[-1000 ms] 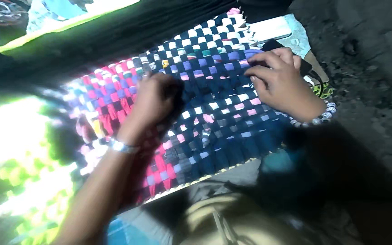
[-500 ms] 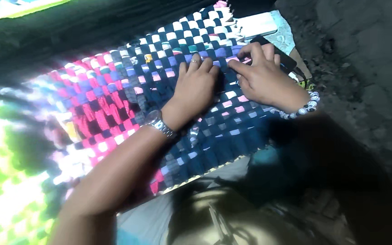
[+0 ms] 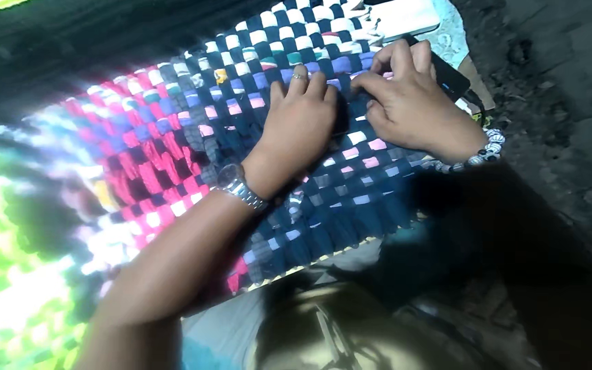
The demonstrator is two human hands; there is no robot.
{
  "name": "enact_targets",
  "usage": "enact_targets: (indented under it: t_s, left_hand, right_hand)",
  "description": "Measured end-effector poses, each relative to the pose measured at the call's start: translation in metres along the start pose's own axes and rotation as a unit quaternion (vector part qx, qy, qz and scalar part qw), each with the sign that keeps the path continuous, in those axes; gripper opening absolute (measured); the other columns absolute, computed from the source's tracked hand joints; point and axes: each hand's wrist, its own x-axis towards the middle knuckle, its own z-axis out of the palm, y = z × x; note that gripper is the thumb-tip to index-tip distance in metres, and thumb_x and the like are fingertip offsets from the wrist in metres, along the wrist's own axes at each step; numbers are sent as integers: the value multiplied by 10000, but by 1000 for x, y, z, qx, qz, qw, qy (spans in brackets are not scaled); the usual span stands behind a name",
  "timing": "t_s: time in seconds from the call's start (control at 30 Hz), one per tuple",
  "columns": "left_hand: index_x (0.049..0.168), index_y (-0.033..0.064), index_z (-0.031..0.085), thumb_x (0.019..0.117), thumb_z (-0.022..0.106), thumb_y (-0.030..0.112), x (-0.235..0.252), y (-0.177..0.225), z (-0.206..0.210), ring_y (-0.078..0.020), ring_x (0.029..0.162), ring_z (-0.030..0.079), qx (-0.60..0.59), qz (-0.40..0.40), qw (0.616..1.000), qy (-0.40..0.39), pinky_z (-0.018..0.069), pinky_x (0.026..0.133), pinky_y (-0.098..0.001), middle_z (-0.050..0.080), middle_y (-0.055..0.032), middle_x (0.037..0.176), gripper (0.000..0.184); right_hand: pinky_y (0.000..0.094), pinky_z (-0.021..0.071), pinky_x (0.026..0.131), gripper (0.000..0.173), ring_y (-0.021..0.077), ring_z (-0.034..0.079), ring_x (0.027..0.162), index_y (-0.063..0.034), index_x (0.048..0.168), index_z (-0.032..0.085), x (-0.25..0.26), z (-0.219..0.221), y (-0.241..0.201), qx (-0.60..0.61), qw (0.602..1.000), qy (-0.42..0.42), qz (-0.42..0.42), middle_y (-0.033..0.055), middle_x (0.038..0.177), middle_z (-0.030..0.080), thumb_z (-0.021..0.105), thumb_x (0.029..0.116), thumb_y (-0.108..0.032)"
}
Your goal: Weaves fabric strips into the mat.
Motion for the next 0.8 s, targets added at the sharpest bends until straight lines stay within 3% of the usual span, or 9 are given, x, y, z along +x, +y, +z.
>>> enact_targets:
  t_s: [0.13,0.3,0.4,0.47,0.53,0.57,0.63,0.67,0.8]
  left_hand:
    - [1075,-32,681,998,544,154,6,-3,0,-465,1263,565,0,-6,1000,-15,430,908,-647,678,-228,1166,244]
    - [1012,28,723,993,540,394,19,-20,-6,-430,1199,600,-95,9,994,-60,355,951,-698,714,-184,1079,410]
    - [966,75,745,1004,506,396,18,-31,-3,-382,1124,624,-150,27,987,-52,336,952,-679,722,-139,1011,402]
    - [974,69,766,1029,498,326,18,-43,-6,-326,1034,630,-229,43,971,-59,347,949,-615,717,-116,947,376]
    - [972,36,737,1052,478,219,15,-58,-18,-156,913,627,-315,38,947,-45,455,882,-415,692,-62,904,328]
    - [1034,25,731,1067,470,181,11,-64,-26,-61,895,647,-346,10,937,-32,524,860,-301,707,-39,955,305]
    - [1096,32,708,1085,472,160,0,-71,-39,12,844,637,-362,-74,929,5,536,790,-211,702,-12,979,269]
    - [1098,25,703,1082,481,162,-7,-74,-42,-11,851,638,-343,-100,934,26,529,803,-232,699,-29,978,262]
    - [1132,-20,716,1036,548,122,-35,-74,-52,-298,1001,668,-230,-82,970,18,529,926,-495,675,-191,1065,241]
  right_hand:
    - [647,383,893,359,487,426,1251,-155,1211,705,-1,1,0,13,1000,12,-8,197,1321,522,477,934,-160]
    - [639,382,876,378,460,433,1220,-163,1186,742,1,0,5,45,999,9,-15,176,1281,539,489,905,-161]
    - [619,377,854,385,444,444,1179,-183,1155,769,4,0,6,49,999,-1,-24,156,1202,559,483,899,-158]
    - [613,376,848,374,431,445,1153,-191,1132,779,6,-1,7,55,998,-16,-22,149,1147,551,492,898,-147]
    - [597,379,839,358,413,448,1127,-195,1110,774,7,-3,8,53,998,-22,-24,129,1098,543,493,893,-143]
    - [583,376,842,369,399,450,1115,-193,1116,775,7,-3,8,55,998,-20,-24,116,1074,547,488,890,-139]
    - [582,377,848,385,396,467,1105,-174,1137,764,4,-1,9,52,998,-8,-33,103,1035,577,470,892,-140]
    - [597,378,851,381,411,474,1108,-150,1150,750,2,0,9,49,998,-3,-38,115,1031,591,463,900,-144]
    - [666,351,864,344,449,525,1136,-101,1190,701,-3,-3,1,28,998,15,-57,166,1104,629,465,941,-124]
